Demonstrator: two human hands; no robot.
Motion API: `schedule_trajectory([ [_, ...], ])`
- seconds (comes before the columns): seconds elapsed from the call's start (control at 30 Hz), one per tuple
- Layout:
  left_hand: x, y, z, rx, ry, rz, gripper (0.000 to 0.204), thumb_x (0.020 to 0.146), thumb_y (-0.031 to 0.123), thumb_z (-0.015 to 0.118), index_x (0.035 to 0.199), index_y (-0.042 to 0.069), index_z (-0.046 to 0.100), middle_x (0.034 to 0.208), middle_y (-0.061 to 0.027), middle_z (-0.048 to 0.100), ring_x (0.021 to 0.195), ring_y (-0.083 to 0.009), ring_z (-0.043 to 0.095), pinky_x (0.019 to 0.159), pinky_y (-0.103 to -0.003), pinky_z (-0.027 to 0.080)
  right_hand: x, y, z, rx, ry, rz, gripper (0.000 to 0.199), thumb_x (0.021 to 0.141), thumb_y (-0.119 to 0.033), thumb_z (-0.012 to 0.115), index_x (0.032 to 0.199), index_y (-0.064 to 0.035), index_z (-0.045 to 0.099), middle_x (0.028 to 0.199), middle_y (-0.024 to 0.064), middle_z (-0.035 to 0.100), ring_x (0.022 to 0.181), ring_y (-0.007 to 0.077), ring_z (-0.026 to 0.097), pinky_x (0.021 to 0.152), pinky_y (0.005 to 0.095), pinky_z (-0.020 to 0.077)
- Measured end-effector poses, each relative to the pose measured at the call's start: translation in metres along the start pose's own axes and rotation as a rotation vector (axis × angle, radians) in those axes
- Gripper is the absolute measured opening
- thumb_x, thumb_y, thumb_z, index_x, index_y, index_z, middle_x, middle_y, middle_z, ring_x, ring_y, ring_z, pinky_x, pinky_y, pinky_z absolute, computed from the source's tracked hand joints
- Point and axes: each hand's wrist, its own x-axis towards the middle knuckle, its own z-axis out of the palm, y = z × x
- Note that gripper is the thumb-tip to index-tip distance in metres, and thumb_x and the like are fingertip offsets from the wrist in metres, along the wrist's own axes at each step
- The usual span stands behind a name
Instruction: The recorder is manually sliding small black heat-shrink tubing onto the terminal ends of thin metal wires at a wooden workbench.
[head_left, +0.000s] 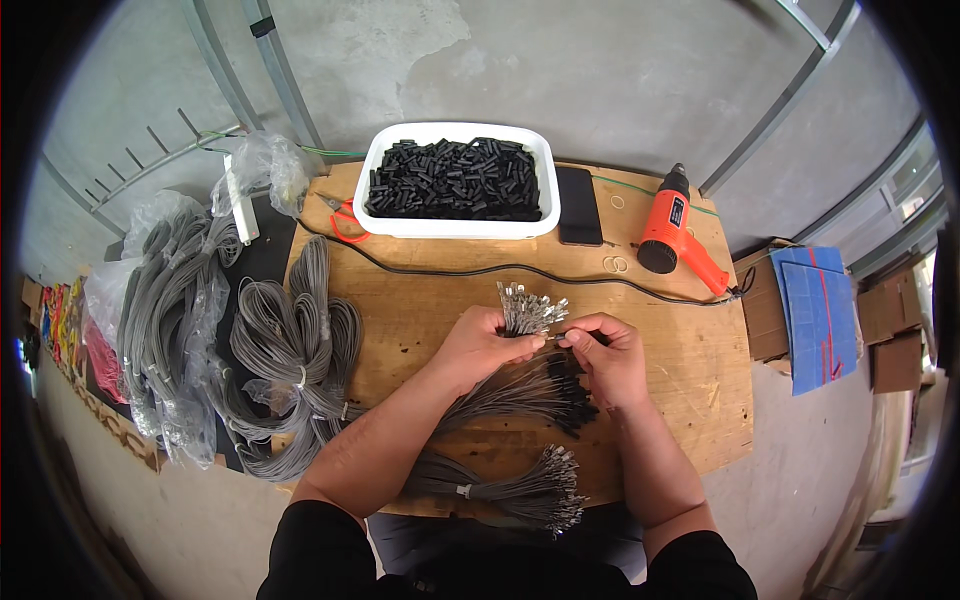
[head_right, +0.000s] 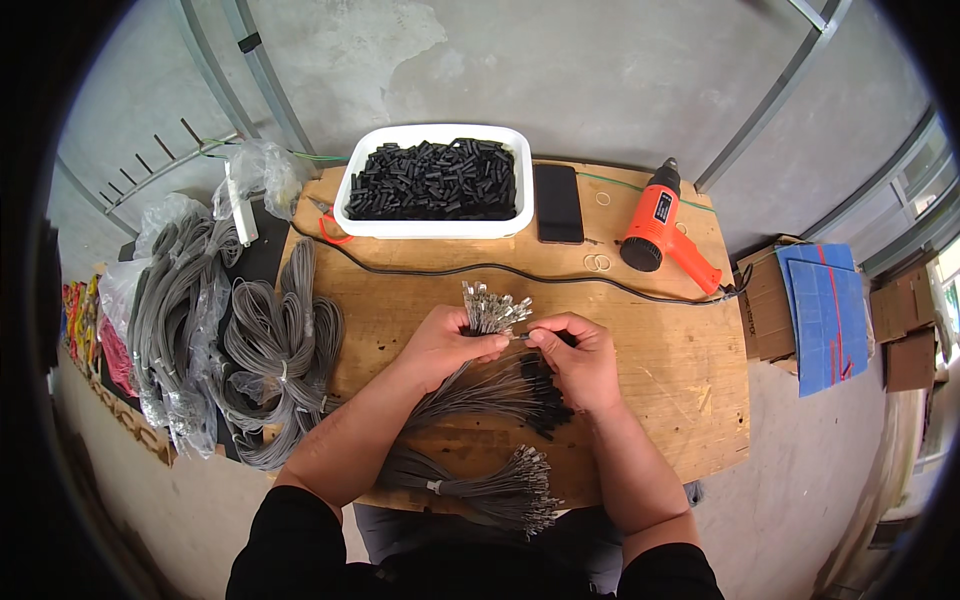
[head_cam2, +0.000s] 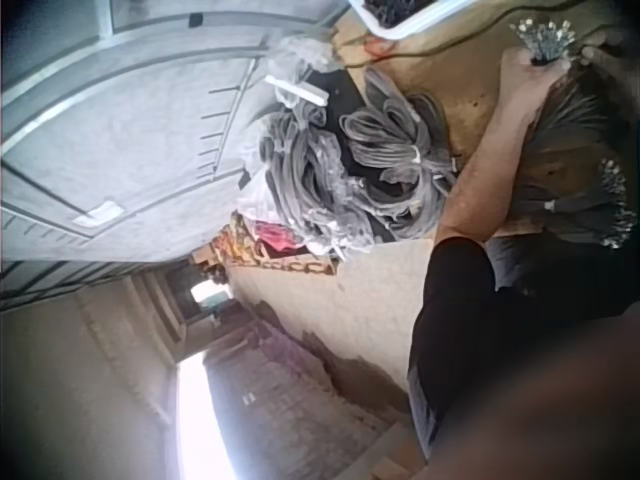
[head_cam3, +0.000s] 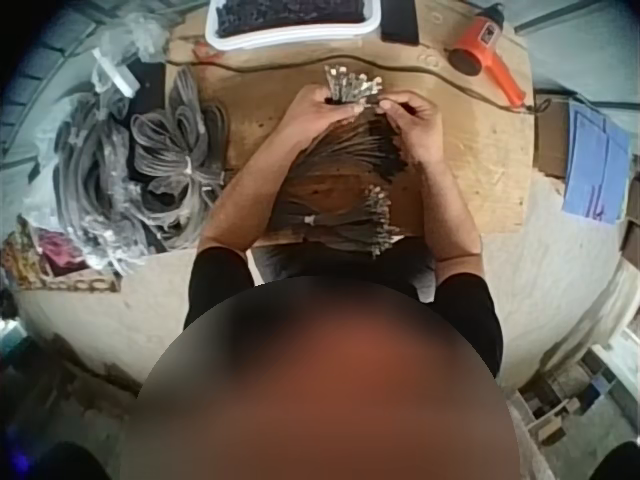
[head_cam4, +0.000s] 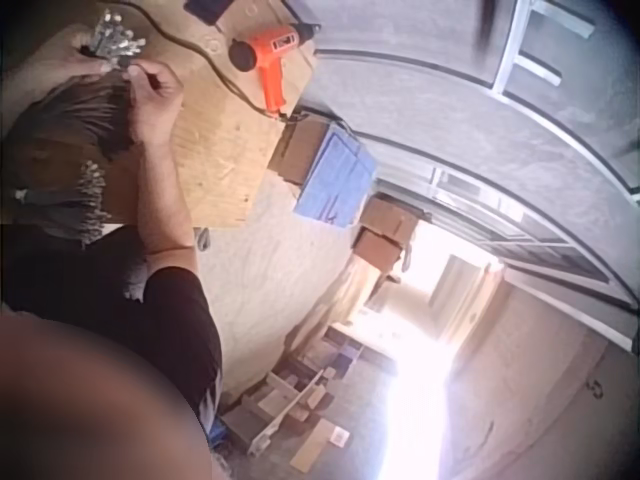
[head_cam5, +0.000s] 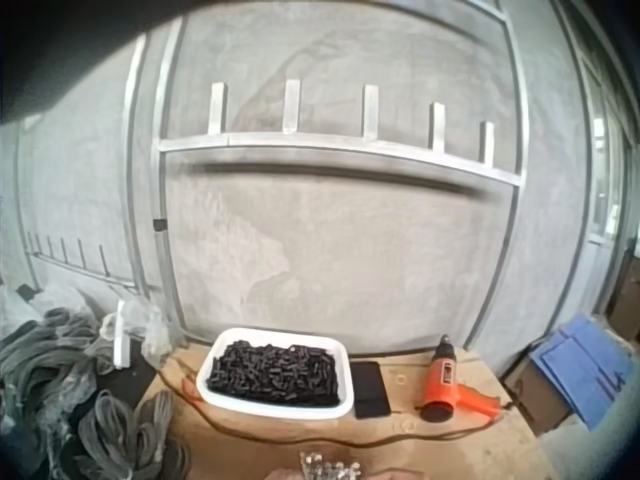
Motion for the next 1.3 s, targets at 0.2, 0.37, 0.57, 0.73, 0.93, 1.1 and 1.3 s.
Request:
schedule_trajectory([
  [0.2,0.000,-0.001,-0.001,0.048,0.018,0.009,0.016,0.089,0.014,0.074,0.084,0.000,0.069,0.072,-0.0005,0.064,0.065,-0.0062,0.055,0.059,-0.023,0.043,0.004,0.000,-0.008,0.114,0.041,0.050,0.012,0.094,-0.008,0.068,0.102,0.0004,0.068,0.082,0.0053,0.069,0.055,0.0033,0.044,0.047,0.0174,0.0313],
  [0.37,0.001,-0.004,0.000,0.061,0.036,0.011,0.016,0.089,0.014,0.073,0.083,0.000,0.069,0.071,0.0002,0.064,0.065,-0.0055,0.054,0.059,-0.023,0.042,0.007,-0.001,-0.016,0.496,-0.109,0.272,0.016,0.097,-0.014,0.064,0.104,0.0003,0.065,0.085,0.0088,0.069,0.059,0.0066,0.046,0.045,0.0173,0.0302],
  [0.57,0.002,-0.003,0.000,0.115,0.019,-0.037,0.010,0.089,0.009,0.073,0.090,-0.001,0.068,0.080,-0.0025,0.066,0.071,-0.0084,0.059,0.066,-0.024,0.049,0.007,0.000,-0.014,0.450,-0.104,0.293,0.014,0.096,-0.013,0.066,0.103,-0.0003,0.065,0.083,0.0073,0.068,0.059,0.0067,0.046,0.044,0.0171,0.0301],
  [0.73,0.001,-0.003,-0.002,0.117,0.019,-0.027,0.011,0.089,0.009,0.073,0.090,-0.001,0.069,0.080,-0.0026,0.066,0.071,-0.0084,0.059,0.067,-0.024,0.049,0.007,-0.004,-0.011,0.442,-0.095,0.314,0.012,0.096,-0.011,0.066,0.102,-0.0004,0.065,0.082,0.0067,0.067,0.059,0.0066,0.047,0.045,0.0169,0.0310],
  [0.93,0.000,0.000,0.000,0.130,0.015,-0.042,0.012,0.088,0.009,0.074,0.092,-0.001,0.070,0.080,-0.0026,0.067,0.071,-0.0080,0.060,0.068,-0.024,0.050,0.005,-0.006,-0.008,0.368,-0.077,0.326,0.012,0.096,-0.010,0.066,0.100,0.0000,0.065,0.079,0.0055,0.066,0.058,0.0060,0.047,0.045,0.0168,0.0314],
  [1.1,-0.001,-0.002,0.002,0.174,0.011,-0.047,0.013,0.088,0.009,0.075,0.096,-0.001,0.072,0.084,-0.0022,0.070,0.076,-0.0071,0.062,0.071,-0.023,0.050,0.009,-0.008,-0.020,0.312,-0.048,0.250,0.010,0.095,-0.010,0.067,0.098,-0.0004,0.066,0.078,0.0049,0.066,0.057,0.0052,0.047,0.045,0.0167,0.0318],
  [1.3,0.000,-0.005,0.000,0.352,0.114,0.184,0.022,0.085,0.018,0.079,0.099,0.002,0.075,0.078,-0.0032,0.072,0.069,-0.0074,0.061,0.067,-0.027,0.051,0.005,-0.008,-0.017,0.234,0.022,0.061,0.009,0.091,-0.004,0.071,0.098,-0.0006,0.067,0.077,0.0026,0.066,0.056,0.0036,0.047,0.048,0.0173,0.0347],
])
